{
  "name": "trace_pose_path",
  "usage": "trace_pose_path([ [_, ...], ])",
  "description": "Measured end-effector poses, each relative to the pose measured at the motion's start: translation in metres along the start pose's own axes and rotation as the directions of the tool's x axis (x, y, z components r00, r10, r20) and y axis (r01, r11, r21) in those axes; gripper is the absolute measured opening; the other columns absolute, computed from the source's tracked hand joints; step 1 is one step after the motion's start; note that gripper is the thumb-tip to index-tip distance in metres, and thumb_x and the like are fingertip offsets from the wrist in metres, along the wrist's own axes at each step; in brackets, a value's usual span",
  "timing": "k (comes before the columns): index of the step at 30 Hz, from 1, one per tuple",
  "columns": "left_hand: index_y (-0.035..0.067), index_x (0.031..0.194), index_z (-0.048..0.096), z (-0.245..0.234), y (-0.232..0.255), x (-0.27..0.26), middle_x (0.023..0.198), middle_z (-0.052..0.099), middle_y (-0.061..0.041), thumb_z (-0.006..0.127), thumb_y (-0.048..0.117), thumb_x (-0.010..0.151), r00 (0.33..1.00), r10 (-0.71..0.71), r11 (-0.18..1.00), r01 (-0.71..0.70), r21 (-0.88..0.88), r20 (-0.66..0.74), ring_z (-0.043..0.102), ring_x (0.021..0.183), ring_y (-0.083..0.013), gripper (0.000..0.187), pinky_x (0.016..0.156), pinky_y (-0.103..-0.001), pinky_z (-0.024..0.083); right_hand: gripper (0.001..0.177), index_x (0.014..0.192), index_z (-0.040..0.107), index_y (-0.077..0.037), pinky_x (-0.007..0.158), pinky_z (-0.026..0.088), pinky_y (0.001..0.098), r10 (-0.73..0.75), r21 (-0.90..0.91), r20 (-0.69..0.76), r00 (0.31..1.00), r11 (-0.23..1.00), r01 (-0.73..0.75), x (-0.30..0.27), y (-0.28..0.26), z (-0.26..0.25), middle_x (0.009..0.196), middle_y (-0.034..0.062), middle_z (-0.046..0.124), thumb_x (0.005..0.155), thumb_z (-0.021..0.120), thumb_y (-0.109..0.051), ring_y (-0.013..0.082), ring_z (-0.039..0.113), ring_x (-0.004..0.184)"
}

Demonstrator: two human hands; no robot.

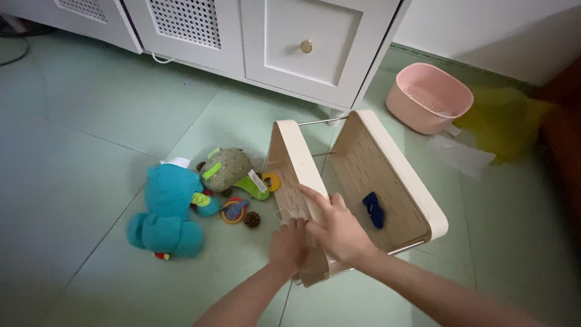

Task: The person removes stuffed toys and folded clothes from a two-tier plastic storage unit, then disassembles the unit by removing the trays and detaching the metal rods from the side panels. The unit is taken apart into separate components on the floor.

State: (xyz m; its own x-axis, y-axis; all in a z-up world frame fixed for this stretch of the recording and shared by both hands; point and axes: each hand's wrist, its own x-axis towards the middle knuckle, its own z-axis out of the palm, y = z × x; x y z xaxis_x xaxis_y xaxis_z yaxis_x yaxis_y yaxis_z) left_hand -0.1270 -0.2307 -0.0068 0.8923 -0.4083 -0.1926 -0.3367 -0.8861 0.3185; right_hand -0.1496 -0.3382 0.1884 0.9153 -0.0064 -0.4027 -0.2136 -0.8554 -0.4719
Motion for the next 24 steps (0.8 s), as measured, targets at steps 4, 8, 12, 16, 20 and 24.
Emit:
trace_pose_path([
  [4, 0.014, 0.116, 0.058, 0.044, -0.026, 0.022, 0.106, 0.068, -0.009, 0.063, 0.017, 0.098, 0.994, 0.054, 0.995, -0.046, 0.092, -0.09, 0.07, 0.098, -0.0282, 0.018, 0.075, -0.045, 0.057, 0.075, 0.156, 0.035, -0.039, 0.101, 0.052, 0.0419, -0.174, 0.08, -0.116, 0.978, 0.98, 0.184, -0.007, 0.007, -0.003, 0.13, 0.021, 0.049, 0.088, 0.063, -0.022, 0.0389, 0.062, 0.116],
  [8, 0.01, 0.115, 0.062, 0.059, -0.089, 0.052, 0.102, 0.068, -0.011, 0.064, 0.018, 0.09, 0.978, 0.171, 0.913, -0.11, 0.392, -0.124, 0.071, 0.089, -0.0223, 0.026, 0.066, -0.039, 0.059, 0.079, 0.155, 0.034, -0.04, 0.102, 0.053, 0.041, -0.142, 0.031, -0.074, 0.987, 0.989, 0.145, -0.005, 0.014, -0.013, 0.131, 0.0219, 0.051, 0.085, 0.065, -0.021, 0.038, 0.065, 0.114],
  [12, 0.014, 0.101, 0.073, 0.041, -0.176, 0.061, 0.102, 0.071, -0.008, 0.062, 0.021, 0.086, 0.979, 0.167, 0.646, -0.016, 0.763, -0.121, 0.07, 0.097, -0.0255, 0.02, 0.072, -0.046, 0.057, 0.087, 0.16, 0.023, -0.047, 0.097, 0.057, 0.0423, 0.075, -0.03, 0.021, 0.997, 0.997, -0.075, -0.002, 0.026, -0.026, 0.143, 0.0179, 0.044, 0.087, 0.066, -0.024, 0.0328, 0.061, 0.123],
  [16, 0.022, 0.105, 0.073, 0.029, -0.222, 0.029, 0.109, 0.069, 0.001, 0.056, 0.026, 0.093, 0.967, -0.245, 0.725, 0.231, 0.649, -0.071, 0.066, 0.108, -0.0216, 0.021, 0.079, -0.048, 0.054, 0.092, 0.158, 0.027, -0.041, 0.102, 0.051, 0.0439, -0.006, -0.044, -0.142, 0.99, 0.999, -0.001, -0.01, 0.046, -0.041, 0.136, 0.0258, 0.052, 0.079, 0.065, -0.011, 0.0395, 0.063, 0.116],
  [20, 0.021, 0.113, 0.069, 0.018, -0.204, 0.009, 0.11, 0.07, 0.0, 0.055, 0.024, 0.096, 0.973, -0.203, 0.816, 0.23, 0.53, -0.109, 0.069, 0.106, -0.0209, 0.022, 0.081, -0.046, 0.055, 0.092, 0.159, 0.026, -0.042, 0.101, 0.052, 0.045, 0.012, -0.093, -0.17, 0.985, 0.995, -0.028, -0.016, 0.059, -0.045, 0.134, 0.0242, 0.056, 0.08, 0.061, -0.008, 0.0379, 0.063, 0.116],
  [24, 0.017, 0.125, 0.063, 0.008, -0.155, 0.007, 0.128, 0.065, -0.005, 0.063, 0.038, 0.091, 0.973, -0.209, 0.89, 0.146, 0.432, 0.101, 0.063, 0.12, -0.0223, 0.04, 0.093, -0.045, 0.052, 0.085, 0.159, 0.024, -0.046, 0.086, 0.062, 0.0386, 0.148, -0.065, -0.091, 0.985, 0.986, -0.154, -0.018, 0.069, -0.054, 0.139, 0.0176, 0.054, 0.088, 0.052, -0.008, 0.0263, 0.074, 0.099],
])
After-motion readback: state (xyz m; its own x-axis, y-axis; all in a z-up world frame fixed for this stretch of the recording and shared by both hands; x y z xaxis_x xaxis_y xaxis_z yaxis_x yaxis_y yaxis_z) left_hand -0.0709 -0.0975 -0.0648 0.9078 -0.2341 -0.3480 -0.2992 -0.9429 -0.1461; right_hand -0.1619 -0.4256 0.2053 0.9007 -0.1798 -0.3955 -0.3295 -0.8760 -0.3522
